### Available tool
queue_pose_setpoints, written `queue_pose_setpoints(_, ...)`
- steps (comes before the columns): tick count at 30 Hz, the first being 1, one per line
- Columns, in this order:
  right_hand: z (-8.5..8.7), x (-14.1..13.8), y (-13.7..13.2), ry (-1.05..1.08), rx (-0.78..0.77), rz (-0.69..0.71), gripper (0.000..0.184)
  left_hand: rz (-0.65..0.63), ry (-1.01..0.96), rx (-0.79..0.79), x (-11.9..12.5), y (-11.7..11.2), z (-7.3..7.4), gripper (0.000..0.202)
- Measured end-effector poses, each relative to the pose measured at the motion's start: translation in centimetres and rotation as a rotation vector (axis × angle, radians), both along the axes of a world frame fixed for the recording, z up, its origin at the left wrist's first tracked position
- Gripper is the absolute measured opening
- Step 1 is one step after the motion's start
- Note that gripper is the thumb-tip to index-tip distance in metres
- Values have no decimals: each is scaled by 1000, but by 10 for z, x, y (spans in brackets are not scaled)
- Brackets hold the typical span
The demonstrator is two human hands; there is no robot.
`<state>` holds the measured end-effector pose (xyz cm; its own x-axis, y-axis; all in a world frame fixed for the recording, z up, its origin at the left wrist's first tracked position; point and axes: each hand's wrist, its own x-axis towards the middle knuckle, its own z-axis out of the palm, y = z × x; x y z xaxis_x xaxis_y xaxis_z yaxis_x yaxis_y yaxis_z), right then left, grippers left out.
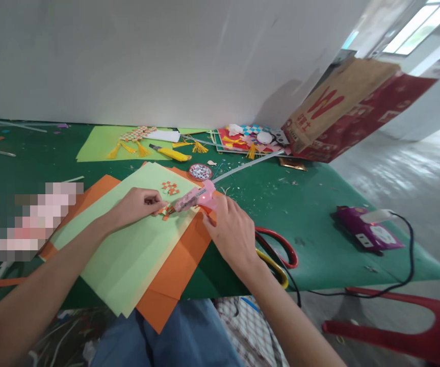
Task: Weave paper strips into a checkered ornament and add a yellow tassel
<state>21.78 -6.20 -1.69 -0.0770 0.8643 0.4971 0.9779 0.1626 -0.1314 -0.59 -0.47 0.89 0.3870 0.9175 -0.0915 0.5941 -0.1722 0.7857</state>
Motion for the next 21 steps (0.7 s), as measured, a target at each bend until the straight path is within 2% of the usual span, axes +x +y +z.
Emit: queue_pose_setpoints(21,1,-1,-1,-63,24,28,24,-18,21,37,1,1,-1,26)
